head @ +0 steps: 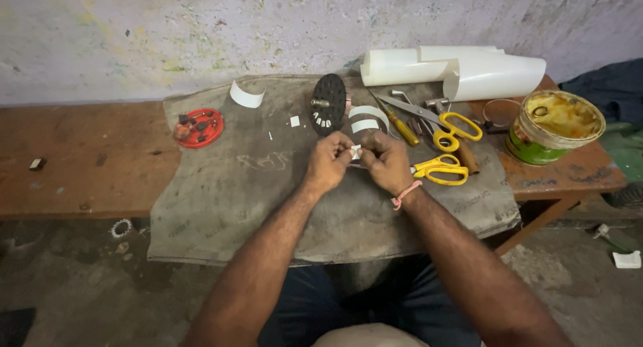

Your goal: The person inserts white insulation strips into the slots of a stator by hand and using a screwdriver to press them into place. They also use scissors to trim the strips.

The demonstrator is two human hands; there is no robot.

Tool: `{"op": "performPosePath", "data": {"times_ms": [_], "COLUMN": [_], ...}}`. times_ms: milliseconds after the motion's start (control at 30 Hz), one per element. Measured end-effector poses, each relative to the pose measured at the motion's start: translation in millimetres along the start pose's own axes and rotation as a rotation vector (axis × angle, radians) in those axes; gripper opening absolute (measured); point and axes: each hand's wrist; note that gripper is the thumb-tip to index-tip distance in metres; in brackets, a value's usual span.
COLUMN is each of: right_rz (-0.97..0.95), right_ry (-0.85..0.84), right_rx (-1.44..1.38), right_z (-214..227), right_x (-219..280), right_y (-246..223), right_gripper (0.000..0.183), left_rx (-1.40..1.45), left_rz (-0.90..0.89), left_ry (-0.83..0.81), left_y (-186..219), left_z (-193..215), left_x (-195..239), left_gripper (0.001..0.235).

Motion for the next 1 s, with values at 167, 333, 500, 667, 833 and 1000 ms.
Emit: {"op": "performPosePath", "data": {"times_ms": [167, 333, 500, 667, 833, 1000], "right_rz": [0.05, 0.059, 0.075, 0.205, 0.284, 0.423], "right_ry": [-0.038, -0.068, -0.068, -0.096, -0.167, -0.124], "right_rx": [0.033, 0.034, 0.016, 0.084, 0.25, 0.287], "right_z": [4, 4, 4, 2, 1, 0], "right_x": [2, 2, 2, 3, 2, 2], "right_y": [0, -3, -8, -24, -42, -48], "right_gripper": [0.005, 0.006, 0.007, 0.025, 0.041, 0.034], "left_rx": [-0.127, -0.16, -0.122, 0.006, 0.054, 0.102], "left_rz": [-0.058, -0.027, 0.03, 0.018, 0.007, 0.027], "left_ry": [-0.026, -0.028, -0.049, -0.04, -0.022, -0.047], "left_y": [1, 5, 4, -4, -7, -3], "left_z": [-2, -1, 1, 6, 10, 9], "left_x": [3, 4, 2, -1, -1, -1], "left_gripper": [0.01, 0.011, 0.013, 0.012, 0.014, 0.015]}}
Point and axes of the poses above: each hand's wrist, its own x-axis away from the middle knuckle, its own z-axis out of the back of the hand, y = z × x, and after that the axes turned 7 degrees about z, right-handed
